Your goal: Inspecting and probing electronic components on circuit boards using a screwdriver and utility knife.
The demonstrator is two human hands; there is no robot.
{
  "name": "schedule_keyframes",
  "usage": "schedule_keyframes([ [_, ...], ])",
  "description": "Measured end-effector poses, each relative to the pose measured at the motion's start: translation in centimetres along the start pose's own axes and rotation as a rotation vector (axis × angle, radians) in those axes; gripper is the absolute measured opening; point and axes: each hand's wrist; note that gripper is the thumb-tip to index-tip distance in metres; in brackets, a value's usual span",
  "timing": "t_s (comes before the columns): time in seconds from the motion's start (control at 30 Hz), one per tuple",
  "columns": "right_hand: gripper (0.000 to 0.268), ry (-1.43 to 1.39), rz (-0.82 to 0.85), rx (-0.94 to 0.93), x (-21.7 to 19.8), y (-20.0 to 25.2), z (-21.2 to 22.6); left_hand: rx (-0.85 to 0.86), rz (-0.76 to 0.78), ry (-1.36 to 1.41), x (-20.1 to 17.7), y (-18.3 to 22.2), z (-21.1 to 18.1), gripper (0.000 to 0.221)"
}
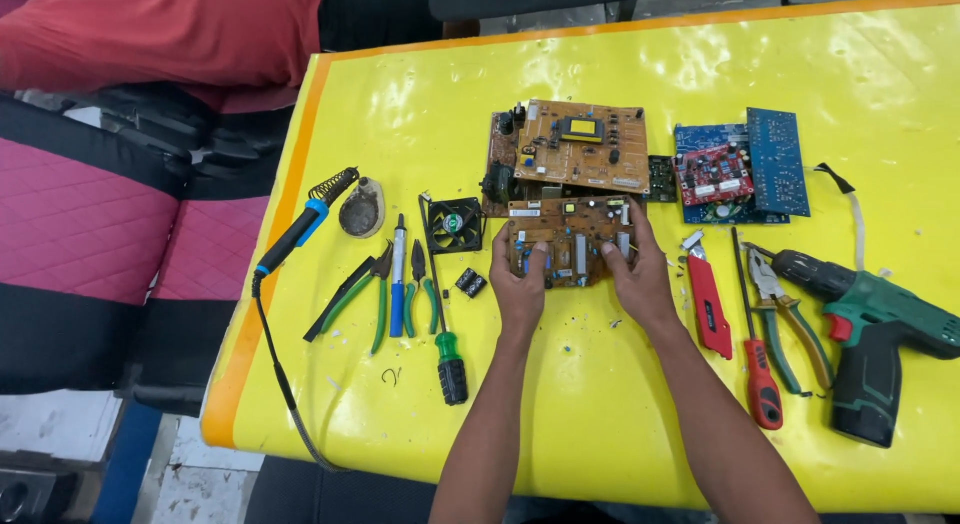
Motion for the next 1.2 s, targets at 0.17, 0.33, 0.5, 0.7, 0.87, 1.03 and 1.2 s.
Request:
schedule_keyframes([
  [0.17,0.07,0.044,0.018,-0.026,0.1,0.2,-0.1,-0.027,-0.097,0.009,0.7,0.1,0.0,0.047],
  [0.33,0.07,0.054,0.001,-0.052,0.1,0.4,0.8,0.012,-0.077,0.01,0.1,0.3,-0.5,0.053],
  [0.5,0.068,0.037,-0.008,-0.041,0.3,0.4,1.0,-0.005,-0.103,0.001,0.3,0.1,-0.7,0.045],
  [0.7,0.071,0.08,-0.005,0.005,0.4,0.7,1.6,-0.011,-0.172,0.032,0.9,0.0,-0.8,0.029],
  [0.87,0.069,0.077,0.0,0.011,0.6,0.3,0.7,-0.05,-0.194,-0.001,0.9,0.3,-2.2,0.022],
  [1.03,0.067,0.096,0.006,0.015,0.6,0.6,2.1,-0.059,-0.207,-0.034,1.0,0.0,-1.4,0.023],
  [1.2,0.065,0.103,0.01,0.007,0.5,0.8,2.7,-0.056,-0.125,-0.044,0.8,0.7,-4.0,0.037],
])
Point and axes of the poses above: each hand's wrist, its own y-axis away from the middle knuckle, its own x-axis out of the palm, z = x × y, and after that the axes turned 14 degrees about -z, right-handed
